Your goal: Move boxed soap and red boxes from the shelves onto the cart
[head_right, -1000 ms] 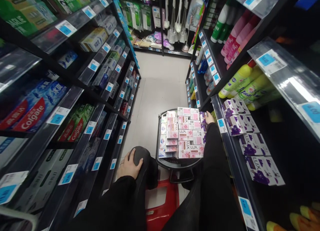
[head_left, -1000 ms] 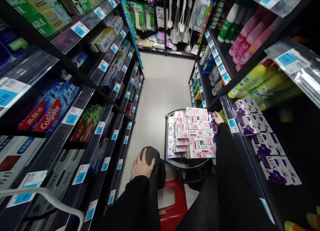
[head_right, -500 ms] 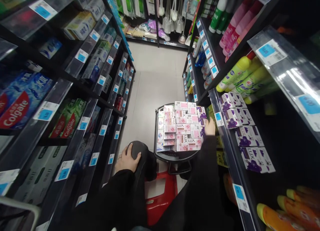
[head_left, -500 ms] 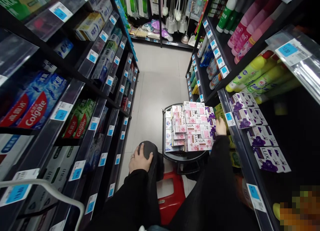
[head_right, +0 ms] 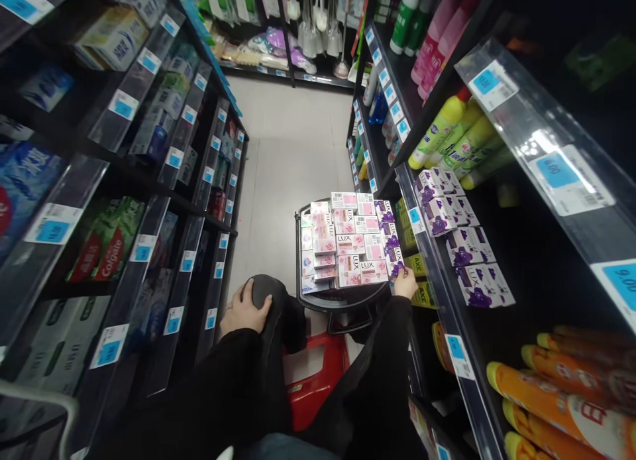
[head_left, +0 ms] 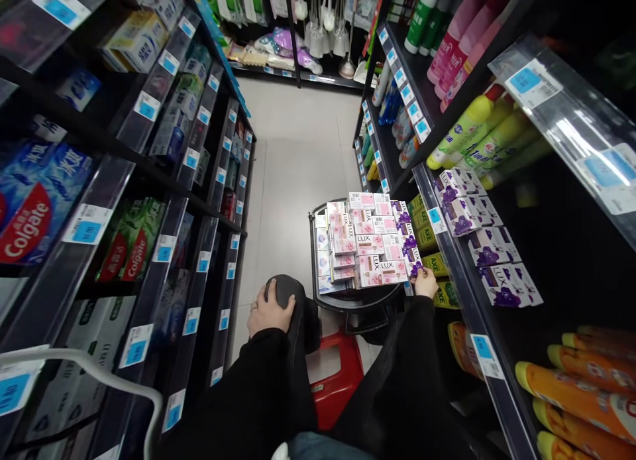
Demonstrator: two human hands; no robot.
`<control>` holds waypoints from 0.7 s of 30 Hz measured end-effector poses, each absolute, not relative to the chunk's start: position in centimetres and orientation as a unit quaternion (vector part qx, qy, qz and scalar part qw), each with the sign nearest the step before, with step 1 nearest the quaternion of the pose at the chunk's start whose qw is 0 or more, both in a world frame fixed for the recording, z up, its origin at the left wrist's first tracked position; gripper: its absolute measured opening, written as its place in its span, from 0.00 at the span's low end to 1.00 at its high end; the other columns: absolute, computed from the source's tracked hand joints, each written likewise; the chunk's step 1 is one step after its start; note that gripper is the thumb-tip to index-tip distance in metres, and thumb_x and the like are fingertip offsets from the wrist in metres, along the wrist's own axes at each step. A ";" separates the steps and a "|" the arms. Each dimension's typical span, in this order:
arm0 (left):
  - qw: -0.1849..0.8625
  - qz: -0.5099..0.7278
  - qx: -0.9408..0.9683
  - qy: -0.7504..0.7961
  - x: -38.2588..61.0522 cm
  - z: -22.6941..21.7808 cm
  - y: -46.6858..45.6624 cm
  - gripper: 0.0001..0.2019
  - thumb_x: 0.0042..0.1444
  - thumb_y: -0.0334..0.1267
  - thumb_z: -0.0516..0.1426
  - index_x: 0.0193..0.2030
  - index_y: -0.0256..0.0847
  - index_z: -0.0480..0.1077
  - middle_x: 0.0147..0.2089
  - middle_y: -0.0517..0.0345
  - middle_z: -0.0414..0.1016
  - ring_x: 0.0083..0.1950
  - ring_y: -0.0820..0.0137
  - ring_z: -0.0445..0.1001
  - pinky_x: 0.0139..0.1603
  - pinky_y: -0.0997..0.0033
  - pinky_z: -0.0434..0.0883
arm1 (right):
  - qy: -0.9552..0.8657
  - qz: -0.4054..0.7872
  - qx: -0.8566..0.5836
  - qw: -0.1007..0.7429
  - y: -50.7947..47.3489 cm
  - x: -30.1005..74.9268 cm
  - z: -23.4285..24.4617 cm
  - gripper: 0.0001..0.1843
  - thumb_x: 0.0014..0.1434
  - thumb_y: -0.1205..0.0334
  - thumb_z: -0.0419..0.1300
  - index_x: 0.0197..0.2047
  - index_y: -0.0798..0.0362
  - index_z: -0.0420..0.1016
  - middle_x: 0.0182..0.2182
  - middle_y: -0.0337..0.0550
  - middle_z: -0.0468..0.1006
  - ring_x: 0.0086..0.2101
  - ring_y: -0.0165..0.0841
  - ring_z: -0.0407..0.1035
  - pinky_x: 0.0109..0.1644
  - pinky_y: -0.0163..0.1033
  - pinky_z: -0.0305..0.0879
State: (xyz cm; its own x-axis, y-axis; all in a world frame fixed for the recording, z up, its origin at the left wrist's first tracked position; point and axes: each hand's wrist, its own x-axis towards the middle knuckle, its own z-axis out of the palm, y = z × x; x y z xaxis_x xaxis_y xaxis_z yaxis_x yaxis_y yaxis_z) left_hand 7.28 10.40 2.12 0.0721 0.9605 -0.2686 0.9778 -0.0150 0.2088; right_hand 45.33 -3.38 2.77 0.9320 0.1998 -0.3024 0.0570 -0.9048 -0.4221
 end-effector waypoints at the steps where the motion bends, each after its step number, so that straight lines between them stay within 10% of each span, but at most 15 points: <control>1: 0.170 -0.024 0.712 0.681 7.3 2.1 10.4 0.35 0.61 0.54 0.50 0.72 0.41 0.54 0.69 0.43 0.58 0.55 0.49 0.69 0.53 0.50 0.70 | -0.064 0.174 -0.960 0.211 -3.3 45.4 2.8 0.22 0.67 0.55 0.46 0.56 0.57 0.69 0.31 0.45 0.82 0.41 0.35 0.77 0.52 0.35 0.65; 9: 0.165 -0.026 0.713 0.681 7.4 1.9 10.4 0.34 0.62 0.54 0.49 0.72 0.42 0.53 0.69 0.44 0.58 0.56 0.48 0.68 0.53 0.50 0.70 | -0.095 0.194 -0.958 0.191 -3.6 45.6 3.0 0.21 0.67 0.54 0.47 0.55 0.55 0.71 0.33 0.45 0.81 0.39 0.35 0.77 0.52 0.36 0.64; 15: 0.163 -0.020 0.712 0.683 7.3 1.6 10.4 0.34 0.61 0.53 0.50 0.72 0.41 0.55 0.69 0.45 0.59 0.56 0.49 0.68 0.55 0.51 0.70 | -0.094 0.177 -0.972 0.121 -2.9 46.7 3.8 0.27 0.68 0.53 0.45 0.59 0.63 0.69 0.53 0.68 0.72 0.56 0.50 0.67 0.58 0.48 0.60; 21: 0.152 -0.024 0.715 0.682 7.1 1.1 10.4 0.34 0.61 0.53 0.51 0.72 0.41 0.55 0.68 0.45 0.59 0.56 0.50 0.69 0.54 0.52 0.70 | -0.098 0.194 -0.972 0.091 -1.1 47.4 4.3 0.24 0.67 0.55 0.44 0.50 0.63 0.75 0.46 0.64 0.77 0.50 0.46 0.71 0.55 0.44 0.63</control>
State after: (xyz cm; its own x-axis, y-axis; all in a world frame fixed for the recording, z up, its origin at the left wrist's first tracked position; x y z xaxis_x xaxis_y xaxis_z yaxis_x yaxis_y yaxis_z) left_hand 7.14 10.42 1.14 0.0698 0.9677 -0.2424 0.9824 -0.0244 0.1853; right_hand 47.39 -1.11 4.25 0.9056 0.2255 -0.3592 0.1553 -0.9644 -0.2139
